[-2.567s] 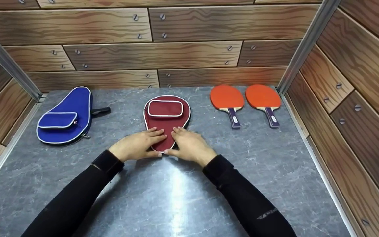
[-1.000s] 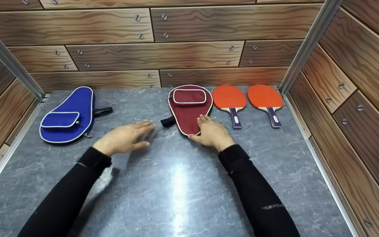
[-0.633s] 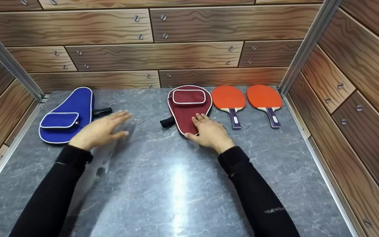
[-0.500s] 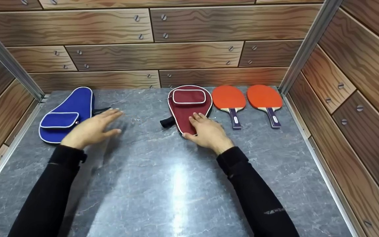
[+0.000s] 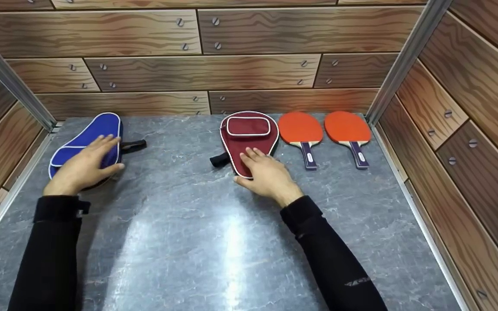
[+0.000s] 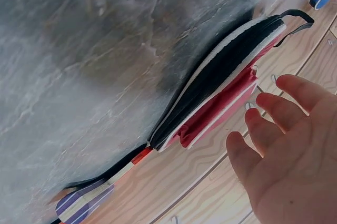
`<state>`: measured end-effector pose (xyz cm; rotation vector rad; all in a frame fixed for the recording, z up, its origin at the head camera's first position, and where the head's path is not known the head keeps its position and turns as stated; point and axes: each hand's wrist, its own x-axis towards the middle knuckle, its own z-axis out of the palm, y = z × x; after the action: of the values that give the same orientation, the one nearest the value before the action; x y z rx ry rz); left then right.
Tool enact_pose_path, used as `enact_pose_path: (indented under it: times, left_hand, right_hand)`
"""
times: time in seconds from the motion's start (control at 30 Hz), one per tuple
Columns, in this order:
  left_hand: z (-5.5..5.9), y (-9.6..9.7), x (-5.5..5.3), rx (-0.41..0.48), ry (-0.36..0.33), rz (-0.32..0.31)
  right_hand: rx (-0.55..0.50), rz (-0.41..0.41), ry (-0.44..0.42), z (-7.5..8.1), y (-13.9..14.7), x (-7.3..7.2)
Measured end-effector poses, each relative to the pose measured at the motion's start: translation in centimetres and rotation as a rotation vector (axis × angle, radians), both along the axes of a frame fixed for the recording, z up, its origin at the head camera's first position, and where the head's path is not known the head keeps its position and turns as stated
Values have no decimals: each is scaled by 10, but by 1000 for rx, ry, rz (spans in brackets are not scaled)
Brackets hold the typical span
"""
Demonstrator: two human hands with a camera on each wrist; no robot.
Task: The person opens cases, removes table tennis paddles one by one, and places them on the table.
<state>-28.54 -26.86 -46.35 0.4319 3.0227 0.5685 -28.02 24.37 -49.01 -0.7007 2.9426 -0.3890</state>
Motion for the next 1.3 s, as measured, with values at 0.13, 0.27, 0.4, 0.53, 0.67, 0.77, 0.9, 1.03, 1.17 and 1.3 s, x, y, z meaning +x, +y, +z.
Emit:
enact_pose_path:
  times: [0.13, 0.27, 0.4, 0.53, 0.67, 0.77, 0.9, 1.03, 1.17, 1.3]
  left_hand:
    - [1, -20, 3, 18, -11, 49]
    - [-2, -36, 8, 38, -29, 86]
    - [-8, -48, 10, 45, -45, 104]
    - [-13, -54, 9, 32, -52, 106]
    - [-17, -57, 9, 18, -59, 109]
    - [-21, -59, 10, -1, -50, 110]
    - [-24, -59, 9, -28, -25, 106]
    - [-23, -55, 8, -40, -15, 106]
    - [-21, -49, 9, -64, -5, 113]
    - [-19, -40, 9, -93, 23, 124]
  right_hand:
    - [-14, 0, -2, -2, -3, 1]
    - [-24, 5, -20, -5, -7, 2]
    - [-37, 10, -35, -6, -10, 4]
    - [-62, 9, -38, -9, -11, 6]
    - [-78, 10, -33, -12, -14, 8]
    - [-84, 18, -30, -14, -16, 10]
    - [-96, 24, -28, -15, -17, 12]
    - [-94, 29, -21, -16, -18, 14]
    - [-93, 36, -12, -16, -17, 14]
    - [-106, 49, -3, -16, -17, 14]
